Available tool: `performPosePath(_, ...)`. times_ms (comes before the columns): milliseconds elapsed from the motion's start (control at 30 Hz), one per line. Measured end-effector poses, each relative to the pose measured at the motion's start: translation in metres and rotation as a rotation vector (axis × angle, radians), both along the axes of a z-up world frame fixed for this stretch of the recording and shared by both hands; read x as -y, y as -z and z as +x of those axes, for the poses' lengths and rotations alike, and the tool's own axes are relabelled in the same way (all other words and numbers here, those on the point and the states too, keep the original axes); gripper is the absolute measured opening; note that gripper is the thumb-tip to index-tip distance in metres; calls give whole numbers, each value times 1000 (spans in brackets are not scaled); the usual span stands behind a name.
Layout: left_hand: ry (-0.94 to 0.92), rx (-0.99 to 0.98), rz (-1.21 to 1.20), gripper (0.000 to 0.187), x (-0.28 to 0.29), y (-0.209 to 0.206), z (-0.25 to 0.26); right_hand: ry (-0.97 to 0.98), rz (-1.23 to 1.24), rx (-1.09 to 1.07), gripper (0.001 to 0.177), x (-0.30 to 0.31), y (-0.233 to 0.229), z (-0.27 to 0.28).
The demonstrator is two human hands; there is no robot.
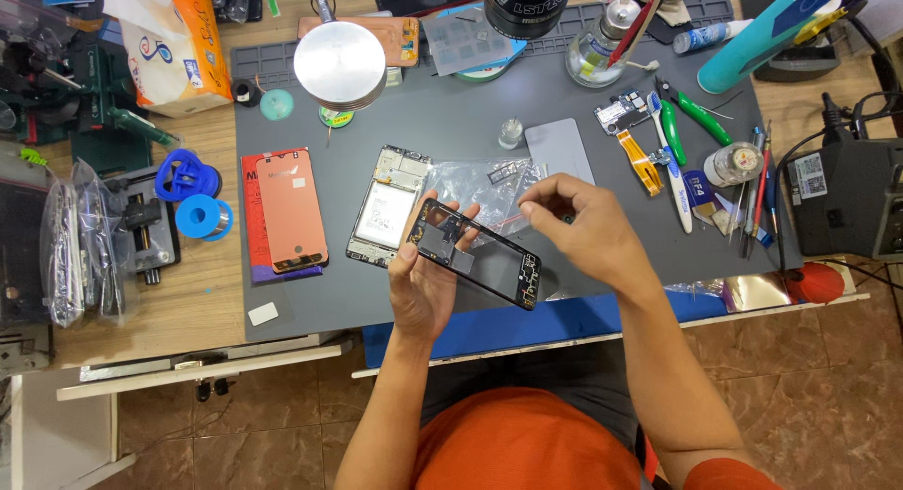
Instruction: The person disassembles a smartphone, removes the motherboard, and transfers it to a new phone chassis. They use a screwdriver to remove screws and connect internal components before placing the back cover on the device.
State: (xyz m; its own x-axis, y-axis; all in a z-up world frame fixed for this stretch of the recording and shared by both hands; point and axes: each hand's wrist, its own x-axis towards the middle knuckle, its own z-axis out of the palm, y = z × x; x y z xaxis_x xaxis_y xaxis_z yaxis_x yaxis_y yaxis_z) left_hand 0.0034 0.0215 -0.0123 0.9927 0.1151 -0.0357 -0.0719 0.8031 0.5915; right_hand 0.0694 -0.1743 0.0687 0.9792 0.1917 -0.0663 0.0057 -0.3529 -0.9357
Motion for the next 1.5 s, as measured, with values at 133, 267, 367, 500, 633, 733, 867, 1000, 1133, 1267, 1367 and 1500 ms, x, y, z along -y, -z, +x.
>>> performPosePath(133,15,-9,17,87,-1,-3,-1,-100,83,-28,16,-14,11,-2)
performPosePath(267,24,-6,4,86,-1,-3,-2,-124,239,-52,22,-22,16,0)
performPosePath(367,28,-2,1,86,-2,-5,-2,-123,295,-63,21,-22,26,2)
performPosePath(500,38,6,-3,88,-2,-3,-1,-106,318,-90,19,-20,34,5)
performPosePath(633,36,12,-4,87,-2,0,-1,-74,343,-114,19,-26,29,-2)
performPosePath(733,34,8,-5,88,-2,2,-1,-39,339,-117,18,-34,20,-11)
performPosePath(867,21,12,24,89,-4,7,0,-3,152,54,14,-41,25,-16)
performPosePath(1000,15,33,31,90,-3,9,0,36,-34,269,11,-44,27,-22)
performPosePath(1133,8,43,35,89,1,-2,-2,57,-91,291,9,-44,29,-24)
performPosePath(1267,0,57,37,91,1,0,-3,86,-35,237,8,-43,34,-27)
performPosePath(1367,2,71,28,92,2,0,-2,91,-58,307,6,-47,38,-30)
performPosePath(1500,0,82,38,92,2,3,-3,99,-166,457,5,-52,37,-36)
